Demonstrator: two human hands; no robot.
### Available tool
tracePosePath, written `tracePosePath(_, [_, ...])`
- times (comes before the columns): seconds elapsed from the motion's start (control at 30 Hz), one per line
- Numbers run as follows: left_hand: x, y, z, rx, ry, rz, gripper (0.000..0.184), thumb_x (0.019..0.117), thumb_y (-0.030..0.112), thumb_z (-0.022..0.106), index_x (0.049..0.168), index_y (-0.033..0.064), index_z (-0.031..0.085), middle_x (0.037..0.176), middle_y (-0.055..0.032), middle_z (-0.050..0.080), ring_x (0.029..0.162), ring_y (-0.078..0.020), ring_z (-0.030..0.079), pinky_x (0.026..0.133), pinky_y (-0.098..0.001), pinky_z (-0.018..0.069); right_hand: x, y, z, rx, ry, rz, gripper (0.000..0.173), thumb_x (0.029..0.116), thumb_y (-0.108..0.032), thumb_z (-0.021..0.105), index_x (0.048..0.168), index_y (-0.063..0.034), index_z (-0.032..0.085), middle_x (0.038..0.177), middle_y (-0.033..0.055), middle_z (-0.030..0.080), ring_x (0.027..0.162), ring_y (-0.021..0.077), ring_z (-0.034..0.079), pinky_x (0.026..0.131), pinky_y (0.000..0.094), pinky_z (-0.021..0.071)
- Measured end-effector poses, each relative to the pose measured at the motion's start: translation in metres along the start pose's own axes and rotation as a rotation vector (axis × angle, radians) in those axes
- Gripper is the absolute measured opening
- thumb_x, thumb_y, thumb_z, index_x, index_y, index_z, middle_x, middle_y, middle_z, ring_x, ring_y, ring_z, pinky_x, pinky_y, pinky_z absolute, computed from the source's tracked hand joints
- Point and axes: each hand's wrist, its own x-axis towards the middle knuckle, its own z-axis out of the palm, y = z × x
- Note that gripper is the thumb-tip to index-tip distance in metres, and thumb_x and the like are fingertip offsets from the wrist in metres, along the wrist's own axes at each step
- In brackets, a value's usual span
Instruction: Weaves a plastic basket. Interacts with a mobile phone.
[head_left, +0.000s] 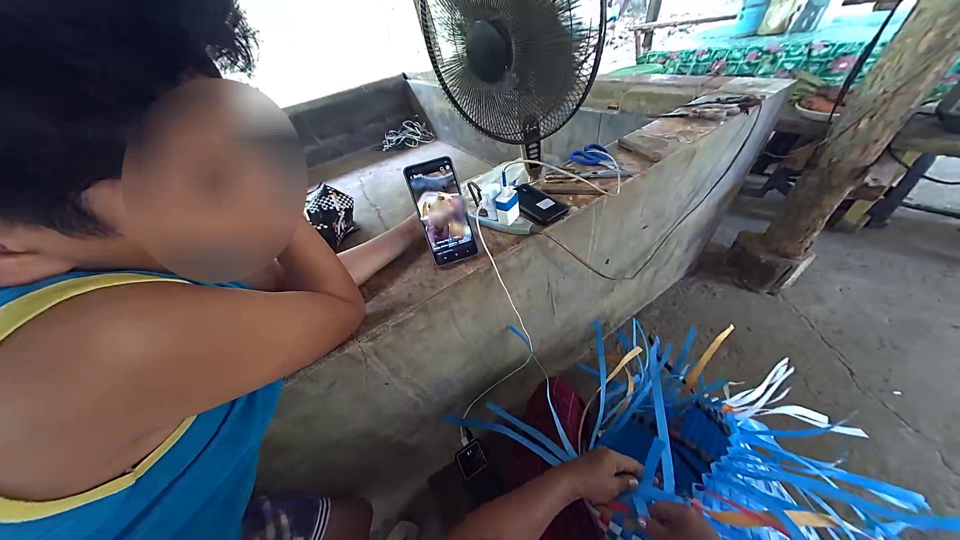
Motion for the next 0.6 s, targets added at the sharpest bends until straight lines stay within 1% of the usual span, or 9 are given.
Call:
tracePosePath(0.07, [-0.003,-0.003,0.0,-0.006,-0.014,0.003,0.033,0.1064,0.003,0.045,0.13,-0.0119,0.062,0.126,-0.0297,0.065,0.12,-0.0371,0.063,0.108,-0.0477,0.0454,-0.004,-0.013,-0.01,-0.119,0.089,-0.067,0.033,0.1051,-0.023,0.056,0.107,0.0072,0.071,0.09,0.0208,0.074,0.08,0.033,0.072,0.081,0.0549,0.0575])
tracePosePath(0.1, [-0.003,-0.005,0.002,-0.008,-0.004,0.033,0.032,0.1038,0.0,0.045,0.128,-0.0134,0.063,0.124,-0.0307,0.065,0.119,-0.0383,0.062,0.107,-0.0475,0.0454,-0.005,-0.019,-0.015,-0.165,0.143,-0.084,0.033,0.1046,-0.022,0.056,0.107,0.0061,0.072,0.09,0.0214,0.074,0.082,0.0355,0.072,0.083,0.0576,0.0561])
tracePosePath(0.17, [-0.004,-0.007,0.004,-0.009,0.01,0.097,0.029,0.0972,-0.005,0.048,0.117,-0.0164,0.066,0.117,-0.032,0.065,0.113,-0.0397,0.062,0.103,-0.0484,0.0467,-0.001,-0.024,-0.019,-0.21,0.232,-0.118,0.03,0.1036,-0.02,0.056,0.107,0.0052,0.073,0.089,0.0223,0.073,0.084,0.0376,0.071,0.083,0.0598,0.0541])
tracePosePath(0.2, [-0.004,-0.006,0.004,-0.005,0.005,0.11,0.028,0.0956,-0.005,0.051,0.116,-0.0172,0.066,0.117,-0.0326,0.064,0.113,-0.0405,0.062,0.103,-0.0495,0.0465,0.003,-0.021,-0.019,-0.206,0.274,-0.141,0.029,0.1034,-0.019,0.056,0.107,0.0051,0.073,0.088,0.0218,0.073,0.083,0.0371,0.071,0.082,0.0592,0.0545])
tracePosePath(0.27, [-0.003,-0.006,0.005,0.045,0.001,0.121,0.028,0.0966,0.004,0.06,0.116,-0.0162,0.065,0.115,-0.0316,0.064,0.111,-0.041,0.062,0.101,-0.0514,0.0478,0.008,-0.011,-0.013,-0.161,0.358,-0.197,0.028,0.1033,-0.016,0.057,0.106,0.0064,0.072,0.085,0.0214,0.072,0.08,0.036,0.07,0.08,0.0571,0.0548])
tracePosePath(0.3, [-0.001,-0.007,0.006,0.078,-0.004,0.116,0.03,0.0981,0.009,0.063,0.117,-0.0153,0.065,0.116,-0.031,0.064,0.111,-0.041,0.062,0.102,-0.0518,0.0479,0.005,-0.007,-0.009,-0.147,0.393,-0.226,0.028,0.1029,-0.015,0.057,0.107,0.008,0.072,0.086,0.0232,0.072,0.08,0.0375,0.07,0.08,0.0578,0.0542])
tracePosePath(0.37, [0.001,-0.009,0.009,0.128,-0.002,0.119,0.032,0.098,0.011,0.065,0.117,-0.0149,0.065,0.115,-0.0312,0.064,0.112,-0.0421,0.063,0.102,-0.0526,0.0479,-0.005,0.0,-0.006,-0.148,0.422,-0.244,0.029,0.1025,-0.015,0.058,0.108,0.0102,0.071,0.091,0.0263,0.072,0.085,0.0407,0.07,0.083,0.0595,0.053])
tracePosePath(0.5, [0.002,-0.008,0.015,0.147,0.004,0.153,0.031,0.1002,0.011,0.062,0.116,-0.0155,0.065,0.114,-0.0318,0.063,0.11,-0.0433,0.063,0.101,-0.0538,0.0484,-0.009,0.038,-0.013,-0.251,0.433,-0.257,0.032,0.1022,-0.019,0.059,0.111,0.0095,0.069,0.1,0.0272,0.073,0.096,0.0454,0.071,0.088,0.0652,0.0524])
tracePosePath(0.6, [0.005,-0.011,0.023,0.134,0.067,0.178,0.031,0.1048,0.013,0.053,0.109,-0.0142,0.066,0.107,-0.0292,0.064,0.103,-0.0407,0.064,0.095,-0.0533,0.0504,-0.001,0.05,-0.017,-0.351,0.504,-0.35,0.028,0.0993,-0.018,0.064,0.103,0.0093,0.072,0.097,0.0276,0.073,0.095,0.0474,0.071,0.09,0.0648,0.0525])
